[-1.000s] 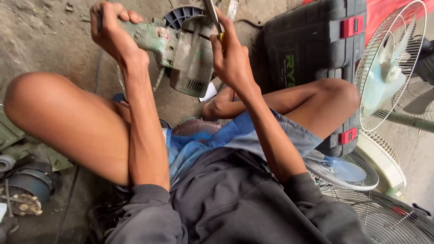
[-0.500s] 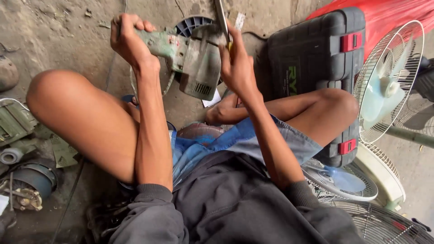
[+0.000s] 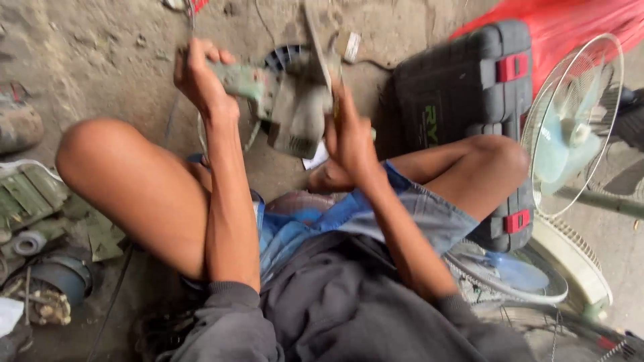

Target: Cleaning the exterior of a power tool using a brush and a scraping tool to remove dirt and debris.

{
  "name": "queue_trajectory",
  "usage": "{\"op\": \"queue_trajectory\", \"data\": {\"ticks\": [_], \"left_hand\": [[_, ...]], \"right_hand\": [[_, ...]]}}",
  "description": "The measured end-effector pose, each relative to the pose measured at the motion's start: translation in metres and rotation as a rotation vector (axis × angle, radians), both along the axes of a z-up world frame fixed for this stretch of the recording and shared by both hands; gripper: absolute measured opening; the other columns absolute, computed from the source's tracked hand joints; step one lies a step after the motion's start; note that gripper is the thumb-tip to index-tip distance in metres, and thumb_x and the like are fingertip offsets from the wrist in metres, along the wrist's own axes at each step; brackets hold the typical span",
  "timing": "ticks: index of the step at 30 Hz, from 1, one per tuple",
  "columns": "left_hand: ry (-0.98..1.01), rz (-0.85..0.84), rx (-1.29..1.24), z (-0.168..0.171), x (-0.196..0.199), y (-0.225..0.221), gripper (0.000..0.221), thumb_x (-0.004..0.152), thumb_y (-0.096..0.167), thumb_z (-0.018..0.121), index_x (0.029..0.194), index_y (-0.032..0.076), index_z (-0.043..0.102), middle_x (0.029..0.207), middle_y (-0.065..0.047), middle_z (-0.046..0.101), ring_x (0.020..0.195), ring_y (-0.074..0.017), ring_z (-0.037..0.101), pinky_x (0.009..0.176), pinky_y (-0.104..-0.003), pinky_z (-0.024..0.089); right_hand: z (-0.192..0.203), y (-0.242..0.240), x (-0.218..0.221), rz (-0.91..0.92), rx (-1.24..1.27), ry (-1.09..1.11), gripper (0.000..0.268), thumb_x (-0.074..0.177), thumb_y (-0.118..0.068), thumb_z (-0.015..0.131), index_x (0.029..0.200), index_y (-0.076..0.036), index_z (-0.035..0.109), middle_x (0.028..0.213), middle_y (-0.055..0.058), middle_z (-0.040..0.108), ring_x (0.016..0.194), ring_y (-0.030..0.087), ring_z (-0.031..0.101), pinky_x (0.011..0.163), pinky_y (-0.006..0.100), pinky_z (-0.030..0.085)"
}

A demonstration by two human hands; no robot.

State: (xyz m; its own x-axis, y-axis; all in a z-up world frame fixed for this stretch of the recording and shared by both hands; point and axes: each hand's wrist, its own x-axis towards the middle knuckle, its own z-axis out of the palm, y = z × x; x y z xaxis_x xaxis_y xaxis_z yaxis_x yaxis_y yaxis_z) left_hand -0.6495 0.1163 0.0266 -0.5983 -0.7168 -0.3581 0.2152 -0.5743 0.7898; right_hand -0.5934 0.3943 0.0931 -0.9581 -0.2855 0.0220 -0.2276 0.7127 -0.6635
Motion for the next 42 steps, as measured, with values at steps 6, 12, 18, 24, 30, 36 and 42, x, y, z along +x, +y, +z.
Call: {"op": "queue_trajectory", "data": {"ticks": [6, 12, 18, 24, 30, 36, 42], "left_hand": [[0.141, 0.017, -0.033, 0.028, 0.007, 0.026, 0.014, 0.093, 0.003, 0.063, 0.08, 0.009, 0.059, 0.075, -0.005, 0.057, 0.063, -0.0245, 0.062, 0.071, -0.039, 0.058], [0.114, 0.224, 0.11, 0.028, 0.022, 0.026, 0.018, 0.089, 0.002, 0.061, 0.072, 0.008, 0.055, 0.072, -0.007, 0.056, 0.066, -0.0257, 0.06, 0.071, -0.042, 0.056], [-0.018, 0.38, 0.098, 0.061, 0.028, 0.038, 0.025, 0.076, 0.002, 0.069, 0.063, 0.012, 0.052, 0.064, -0.003, 0.046, 0.054, -0.016, 0.058, 0.063, -0.037, 0.058], [0.066, 0.409, 0.111, 0.066, 0.032, 0.043, 0.028, 0.072, 0.001, 0.068, 0.058, 0.012, 0.048, 0.062, -0.004, 0.042, 0.051, -0.0159, 0.054, 0.059, -0.038, 0.054], [-0.016, 0.425, 0.151, 0.075, 0.026, 0.04, 0.028, 0.072, 0.001, 0.066, 0.062, 0.014, 0.044, 0.065, -0.004, 0.038, 0.052, -0.0172, 0.051, 0.06, -0.039, 0.055], [-0.01, 0.451, 0.159, 0.073, 0.028, 0.04, 0.025, 0.067, 0.002, 0.067, 0.06, 0.013, 0.046, 0.064, -0.004, 0.038, 0.051, -0.0179, 0.052, 0.058, -0.04, 0.053], [-0.054, 0.407, 0.114, 0.075, 0.028, 0.036, 0.018, 0.071, 0.006, 0.065, 0.061, 0.011, 0.051, 0.064, -0.003, 0.042, 0.053, -0.0152, 0.053, 0.06, -0.038, 0.053]], "right_hand": [[0.061, -0.003, 0.108, -0.013, 0.053, -0.429, 0.046, 0.113, -0.016, 0.067, 0.156, -0.019, 0.053, 0.09, 0.023, 0.084, 0.073, 0.049, 0.084, 0.058, 0.061, 0.056], [0.033, -0.052, -0.002, -0.078, -0.025, -0.148, 0.064, 0.116, -0.005, 0.062, 0.174, -0.023, 0.042, 0.082, 0.008, 0.076, 0.064, 0.029, 0.073, 0.063, 0.049, 0.055], [0.088, -0.034, 0.103, -0.152, 0.164, -0.553, 0.059, 0.112, -0.032, 0.057, 0.169, -0.046, 0.047, 0.089, 0.034, 0.083, 0.094, 0.066, 0.078, 0.089, 0.071, 0.064], [0.029, -0.081, 0.003, -0.119, 0.12, -0.358, 0.061, 0.12, -0.03, 0.056, 0.173, -0.051, 0.034, 0.103, 0.034, 0.083, 0.108, 0.068, 0.077, 0.104, 0.072, 0.062], [0.075, -0.039, 0.099, -0.174, 0.22, -0.53, 0.056, 0.113, -0.032, 0.057, 0.166, -0.047, 0.047, 0.083, 0.039, 0.079, 0.094, 0.064, 0.081, 0.083, 0.07, 0.066], [-0.013, -0.041, 0.041, -0.004, 0.278, -0.037, 0.079, 0.114, -0.006, 0.061, 0.181, -0.03, 0.026, 0.088, 0.021, 0.08, 0.07, 0.058, 0.06, 0.082, 0.067, 0.051], [0.009, -0.035, 0.071, -0.029, 0.327, -0.315, 0.084, 0.111, -0.019, 0.068, 0.183, -0.036, 0.029, 0.112, 0.045, 0.072, 0.105, 0.073, 0.076, 0.092, 0.078, 0.063]]}}
